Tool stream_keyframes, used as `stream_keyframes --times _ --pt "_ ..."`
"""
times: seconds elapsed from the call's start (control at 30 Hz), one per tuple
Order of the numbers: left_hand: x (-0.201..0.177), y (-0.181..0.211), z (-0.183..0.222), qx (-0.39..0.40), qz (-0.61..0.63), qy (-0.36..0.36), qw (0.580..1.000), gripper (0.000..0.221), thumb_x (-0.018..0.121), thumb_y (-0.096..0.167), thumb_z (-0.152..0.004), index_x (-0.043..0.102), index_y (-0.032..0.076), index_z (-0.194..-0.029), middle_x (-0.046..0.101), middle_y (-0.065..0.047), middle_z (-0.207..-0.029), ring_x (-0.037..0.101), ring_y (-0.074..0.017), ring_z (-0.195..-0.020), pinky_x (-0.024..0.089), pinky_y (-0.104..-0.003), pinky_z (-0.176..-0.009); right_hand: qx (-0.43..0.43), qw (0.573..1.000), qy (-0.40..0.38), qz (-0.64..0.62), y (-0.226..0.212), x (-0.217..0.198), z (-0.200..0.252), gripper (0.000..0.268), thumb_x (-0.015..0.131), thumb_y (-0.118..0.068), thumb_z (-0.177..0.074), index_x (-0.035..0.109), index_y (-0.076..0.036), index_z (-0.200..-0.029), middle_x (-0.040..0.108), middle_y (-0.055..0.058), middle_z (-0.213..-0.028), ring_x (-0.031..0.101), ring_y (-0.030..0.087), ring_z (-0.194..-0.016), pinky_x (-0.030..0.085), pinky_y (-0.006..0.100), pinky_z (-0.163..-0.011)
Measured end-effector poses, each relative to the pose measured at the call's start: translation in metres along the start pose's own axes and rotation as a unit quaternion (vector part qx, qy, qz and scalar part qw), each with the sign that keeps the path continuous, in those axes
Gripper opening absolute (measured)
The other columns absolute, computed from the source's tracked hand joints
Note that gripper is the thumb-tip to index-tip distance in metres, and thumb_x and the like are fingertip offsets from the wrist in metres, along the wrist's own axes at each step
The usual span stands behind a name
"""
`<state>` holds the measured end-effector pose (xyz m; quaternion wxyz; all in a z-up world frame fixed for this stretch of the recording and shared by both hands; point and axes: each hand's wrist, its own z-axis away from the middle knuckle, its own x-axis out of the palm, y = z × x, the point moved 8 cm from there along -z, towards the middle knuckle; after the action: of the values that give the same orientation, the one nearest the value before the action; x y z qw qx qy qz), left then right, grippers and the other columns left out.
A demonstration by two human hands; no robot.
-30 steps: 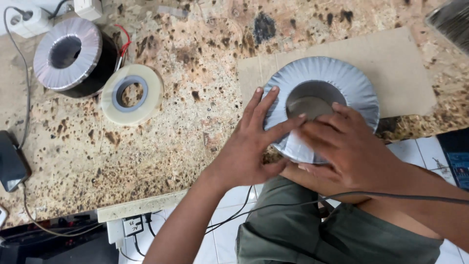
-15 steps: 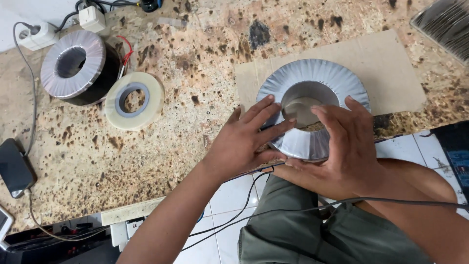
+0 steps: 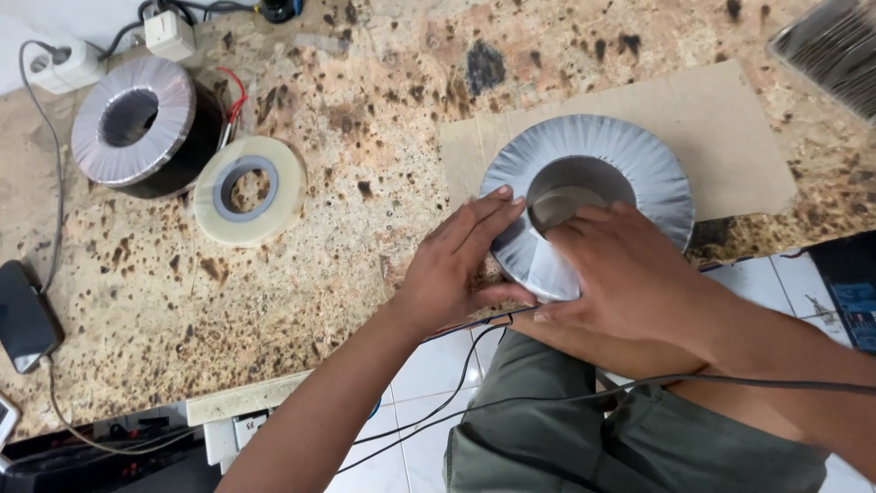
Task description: A person is wrapping a toroidal transformer core with silver and black tape on a repair bench.
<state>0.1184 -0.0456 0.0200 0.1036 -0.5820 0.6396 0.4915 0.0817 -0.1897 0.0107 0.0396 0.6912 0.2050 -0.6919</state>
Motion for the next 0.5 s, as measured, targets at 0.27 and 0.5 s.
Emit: stream_keyframes --times 0.27,0.5 --pt "0.003 -0.001 0.004 0.006 -0.027 0.067 0.997 0.105 0.082 0.058 -0.072 0.045 0.005 -0.154 0.058 -0.014 -0.144 0.056 -0.0320 -0.139 0.046 -0.048 -0.116 0.020 0.983 -0.174 0.062 -0.002 -0.002 -0.019 0.085 0.071 -0.089 -0.062 0.072 -0.011 -0.097 0.076 0.010 -0.100 0.067 0.030 -0.114 0.046 0.047 -0.095" --pt "0.008 -0.002 0.010 0.007 -0.051 0.064 0.997 0.103 0.081 0.059 -0.076 0.043 0.007 -0.156 0.055 -0.013 -0.148 0.054 -0.0300 -0.142 0.048 -0.048 -0.116 0.040 0.987 -0.152 -0.030 -0.008 -0.007 -0.018 0.087 0.075 -0.087 -0.060 0.077 -0.007 -0.095 0.076 0.017 -0.104 0.070 0.038 -0.110 0.054 0.046 -0.093"
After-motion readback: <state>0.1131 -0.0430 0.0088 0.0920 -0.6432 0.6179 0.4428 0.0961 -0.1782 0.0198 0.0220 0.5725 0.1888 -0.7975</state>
